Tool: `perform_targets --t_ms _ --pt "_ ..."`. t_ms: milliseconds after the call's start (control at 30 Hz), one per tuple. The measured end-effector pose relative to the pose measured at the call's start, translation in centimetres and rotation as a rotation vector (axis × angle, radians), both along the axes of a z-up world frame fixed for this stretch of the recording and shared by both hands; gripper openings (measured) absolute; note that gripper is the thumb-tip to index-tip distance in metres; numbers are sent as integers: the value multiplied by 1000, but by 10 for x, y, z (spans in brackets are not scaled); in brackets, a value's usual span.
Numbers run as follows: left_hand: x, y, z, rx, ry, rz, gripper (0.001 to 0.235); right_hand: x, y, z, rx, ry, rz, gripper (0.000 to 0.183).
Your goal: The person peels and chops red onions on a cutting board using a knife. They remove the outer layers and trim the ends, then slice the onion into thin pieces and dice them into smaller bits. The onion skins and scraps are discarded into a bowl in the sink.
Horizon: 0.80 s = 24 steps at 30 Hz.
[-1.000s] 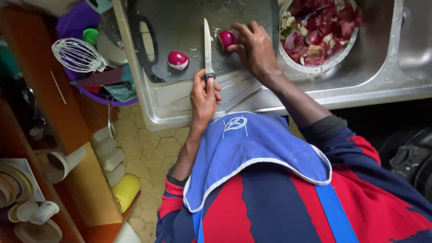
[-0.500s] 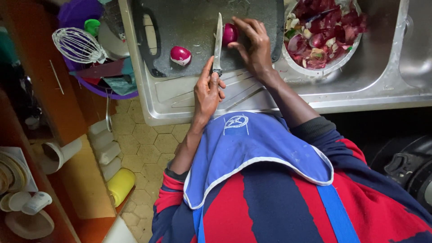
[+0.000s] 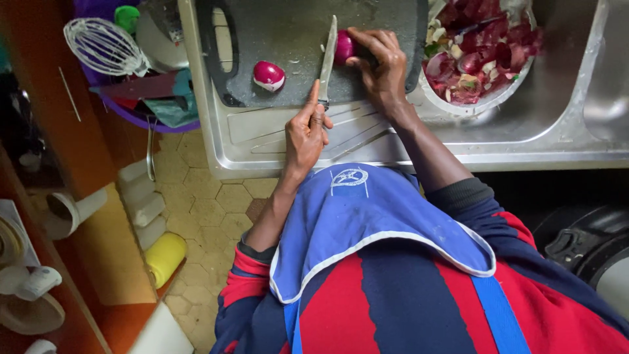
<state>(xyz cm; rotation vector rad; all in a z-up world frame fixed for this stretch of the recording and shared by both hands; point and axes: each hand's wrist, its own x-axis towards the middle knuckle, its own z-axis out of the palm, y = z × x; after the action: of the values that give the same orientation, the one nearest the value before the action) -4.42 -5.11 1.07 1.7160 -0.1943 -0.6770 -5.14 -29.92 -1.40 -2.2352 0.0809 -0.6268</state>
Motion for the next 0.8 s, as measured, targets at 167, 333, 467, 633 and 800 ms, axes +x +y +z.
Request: perform_targets --t_ms 167,333,467,633,800 --pt "0 0 0 3 -6 -32 54 -1 -1 -7 -31 10 -19 50" --pt "4 -3 3 83 -124 -93 52 -1 1 0 -28 -21 -42 51" --pt "2 -15 -8 109 -113 -72 52 -1 0 -3 -24 -14 -40 50" --pt "3 -22 -5 169 -241 -102 53 1 0 -5 -48 -36 -35 48" --pt "12 -37 -13 145 -248 -89 56 3 4 9 28 -57 -43 37"
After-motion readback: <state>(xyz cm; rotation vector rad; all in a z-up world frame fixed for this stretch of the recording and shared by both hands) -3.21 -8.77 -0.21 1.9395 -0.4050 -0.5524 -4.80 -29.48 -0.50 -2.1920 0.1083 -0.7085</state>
